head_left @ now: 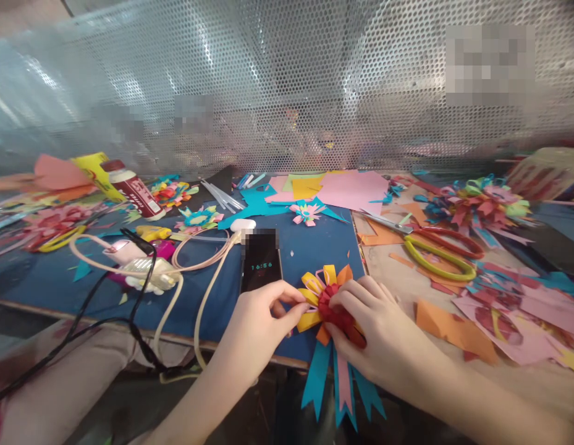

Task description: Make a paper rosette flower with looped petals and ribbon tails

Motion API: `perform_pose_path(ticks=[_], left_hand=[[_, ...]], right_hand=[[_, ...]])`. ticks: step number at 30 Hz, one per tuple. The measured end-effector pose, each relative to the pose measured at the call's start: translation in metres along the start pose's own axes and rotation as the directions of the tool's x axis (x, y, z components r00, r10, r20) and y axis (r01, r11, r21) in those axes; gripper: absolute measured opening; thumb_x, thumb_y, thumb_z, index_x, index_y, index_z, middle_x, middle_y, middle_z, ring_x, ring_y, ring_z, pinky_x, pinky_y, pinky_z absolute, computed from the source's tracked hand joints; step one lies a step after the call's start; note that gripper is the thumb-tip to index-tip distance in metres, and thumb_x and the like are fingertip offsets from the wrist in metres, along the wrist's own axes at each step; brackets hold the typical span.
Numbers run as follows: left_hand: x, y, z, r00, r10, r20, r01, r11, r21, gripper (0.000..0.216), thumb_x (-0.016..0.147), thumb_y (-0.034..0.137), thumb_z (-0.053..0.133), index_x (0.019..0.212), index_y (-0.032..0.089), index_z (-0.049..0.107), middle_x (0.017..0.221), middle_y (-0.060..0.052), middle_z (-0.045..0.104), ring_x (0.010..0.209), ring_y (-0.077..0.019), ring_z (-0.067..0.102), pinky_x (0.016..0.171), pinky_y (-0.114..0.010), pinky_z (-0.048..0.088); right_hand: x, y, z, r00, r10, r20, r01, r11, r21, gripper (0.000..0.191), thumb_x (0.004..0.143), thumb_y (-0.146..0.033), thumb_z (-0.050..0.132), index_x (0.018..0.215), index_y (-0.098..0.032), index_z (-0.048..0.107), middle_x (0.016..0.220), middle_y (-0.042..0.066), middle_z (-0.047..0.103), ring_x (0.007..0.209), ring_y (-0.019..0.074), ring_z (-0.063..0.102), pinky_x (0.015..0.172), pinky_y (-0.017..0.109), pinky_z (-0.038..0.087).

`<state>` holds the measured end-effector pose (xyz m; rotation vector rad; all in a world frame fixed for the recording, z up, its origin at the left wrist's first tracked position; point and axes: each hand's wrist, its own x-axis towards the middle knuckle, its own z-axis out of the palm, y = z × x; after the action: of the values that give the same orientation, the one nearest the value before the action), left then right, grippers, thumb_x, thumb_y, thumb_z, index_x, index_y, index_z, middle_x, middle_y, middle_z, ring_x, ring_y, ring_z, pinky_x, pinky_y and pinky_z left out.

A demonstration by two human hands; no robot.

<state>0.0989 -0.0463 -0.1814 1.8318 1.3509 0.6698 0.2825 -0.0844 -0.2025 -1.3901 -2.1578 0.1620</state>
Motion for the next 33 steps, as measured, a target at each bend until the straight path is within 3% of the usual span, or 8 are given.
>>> perform_pose_path(ticks=[10, 16, 22, 26, 33], left_hand=[[-0.005, 0.006, -0.004, 0.985, 0.077, -0.157, -0.06, 0.992, 0.115, 0.006, 0.076, 0.022, 0.06, 0.074, 0.02, 0.065, 0.063, 0.004, 0.065, 0.049, -0.0096, 0.056, 0.05, -0.02, 0.042], [-0.008, 0.008, -0.002, 0.96, 0.199, -0.198, -0.154, 0.963, 0.22, 0.008, 0.077, 0.019, 0.058, 0.073, 0.02, 0.065, 0.065, 0.004, 0.066, 0.054, -0.0101, 0.057, 0.054, -0.02, 0.044], [-0.01, 0.008, -0.002, 0.945, 0.209, -0.252, -0.157, 0.964, 0.213, 0.009, 0.079, 0.021, 0.058, 0.073, 0.02, 0.064, 0.064, 0.003, 0.065, 0.052, -0.0102, 0.056, 0.052, -0.02, 0.044], [-0.013, 0.002, 0.003, 0.942, 0.21, -0.262, -0.177, 0.974, 0.142, 0.009, 0.078, 0.018, 0.058, 0.072, 0.02, 0.063, 0.064, 0.003, 0.065, 0.052, -0.0097, 0.056, 0.054, -0.02, 0.044], [-0.018, -0.006, 0.014, 0.94, 0.212, -0.266, -0.2, 0.977, 0.07, 0.011, 0.077, 0.013, 0.058, 0.068, 0.019, 0.061, 0.063, 0.004, 0.061, 0.054, -0.0087, 0.054, 0.054, -0.019, 0.041]], right_hand=[[-0.001, 0.0, 0.001, 1.0, 0.008, 0.012, -0.008, 1.0, -0.03, 0.008, 0.081, -0.024, 0.054, 0.084, -0.017, 0.058, 0.083, 0.005, 0.057, 0.083, 0.0235, 0.045, 0.071, 0.037, 0.039], [0.01, -0.01, 0.0, 0.999, 0.045, 0.017, -0.038, 0.962, -0.272, 0.021, 0.079, -0.036, 0.056, 0.07, -0.017, 0.056, 0.073, 0.006, 0.057, 0.074, 0.0241, 0.048, 0.064, 0.036, 0.04], [0.021, -0.02, 0.001, 1.0, 0.024, 0.019, -0.014, 0.895, -0.446, 0.015, 0.078, -0.025, 0.051, 0.068, -0.017, 0.058, 0.067, 0.006, 0.057, 0.071, 0.0254, 0.053, 0.061, 0.037, 0.038], [0.019, -0.018, 0.005, 1.0, 0.029, 0.013, -0.021, 0.912, -0.41, 0.015, 0.079, -0.021, 0.048, 0.067, -0.018, 0.055, 0.066, 0.006, 0.056, 0.07, 0.0242, 0.051, 0.06, 0.035, 0.038], [0.011, -0.018, 0.011, 0.994, 0.081, -0.074, -0.095, 0.974, -0.208, 0.017, 0.083, -0.021, 0.044, 0.068, -0.019, 0.052, 0.066, 0.004, 0.052, 0.067, 0.0205, 0.047, 0.055, 0.03, 0.037]])
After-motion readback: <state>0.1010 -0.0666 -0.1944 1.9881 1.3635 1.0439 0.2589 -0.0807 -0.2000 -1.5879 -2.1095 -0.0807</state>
